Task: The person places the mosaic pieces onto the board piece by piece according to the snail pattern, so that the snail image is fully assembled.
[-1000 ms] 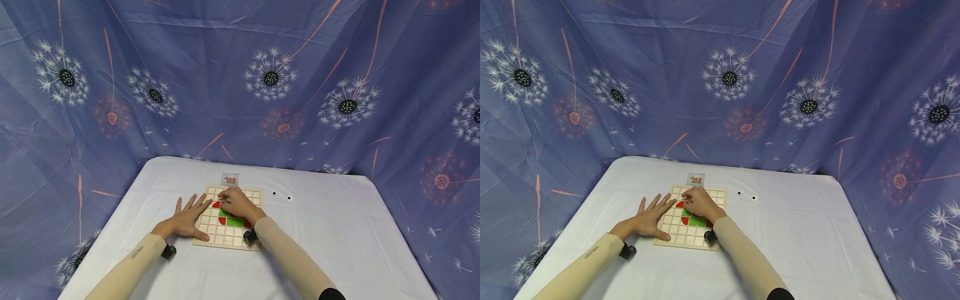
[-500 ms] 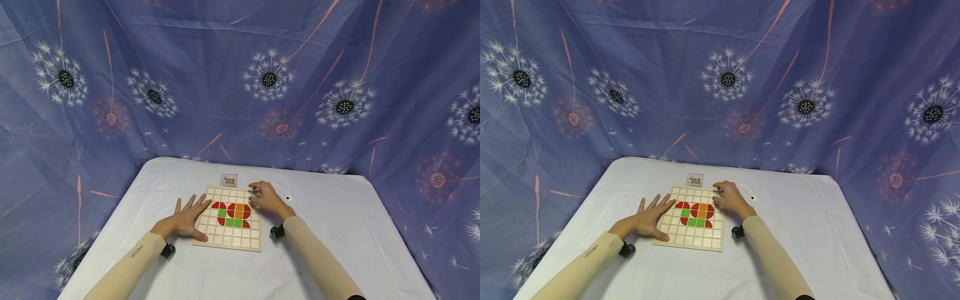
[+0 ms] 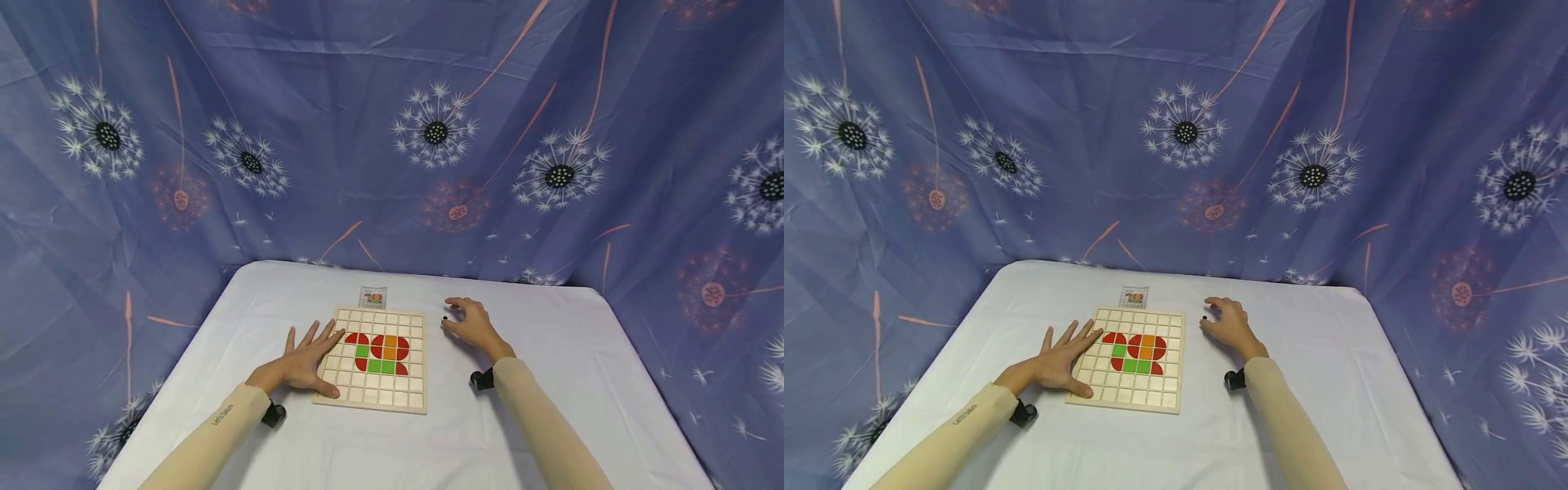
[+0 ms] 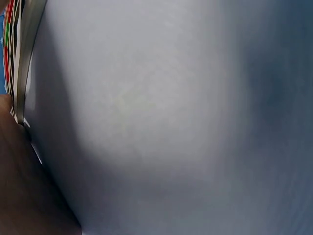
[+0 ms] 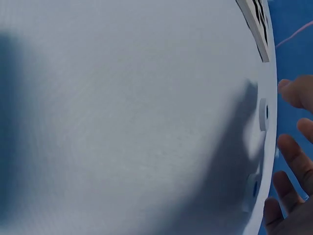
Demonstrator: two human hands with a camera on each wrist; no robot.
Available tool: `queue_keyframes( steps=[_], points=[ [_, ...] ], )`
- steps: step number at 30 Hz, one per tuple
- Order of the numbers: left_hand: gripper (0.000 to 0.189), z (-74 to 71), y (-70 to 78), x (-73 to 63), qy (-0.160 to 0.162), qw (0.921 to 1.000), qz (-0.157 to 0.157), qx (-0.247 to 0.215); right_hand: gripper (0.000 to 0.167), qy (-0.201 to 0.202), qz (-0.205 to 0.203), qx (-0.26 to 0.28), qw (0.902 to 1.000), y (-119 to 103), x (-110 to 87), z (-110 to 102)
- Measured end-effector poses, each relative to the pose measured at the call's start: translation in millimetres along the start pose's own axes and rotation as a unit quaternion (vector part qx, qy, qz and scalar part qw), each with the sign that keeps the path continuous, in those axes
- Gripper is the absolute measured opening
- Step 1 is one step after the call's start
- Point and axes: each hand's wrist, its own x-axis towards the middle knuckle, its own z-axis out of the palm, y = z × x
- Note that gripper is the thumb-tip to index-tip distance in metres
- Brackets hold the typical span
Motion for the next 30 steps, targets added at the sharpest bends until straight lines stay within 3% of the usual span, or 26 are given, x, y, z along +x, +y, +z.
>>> queue_keyframes(
  steps=[11, 30],
  points=[
    [0.135, 1.7, 0.5, 0.2, 0.006, 1.0000, 0.005, 0.003, 0.043, 0.028, 0.016, -0.021, 0.9993, 8.4, 0.3, 6.4],
    [0.135, 1.7, 1.0, -0.3, 0.009, 1.0000, -0.001, 0.003, 0.025, 0.032, 0.015, -0.023, 0.9991, 5.2, 4.2, 11.9]
  ],
)
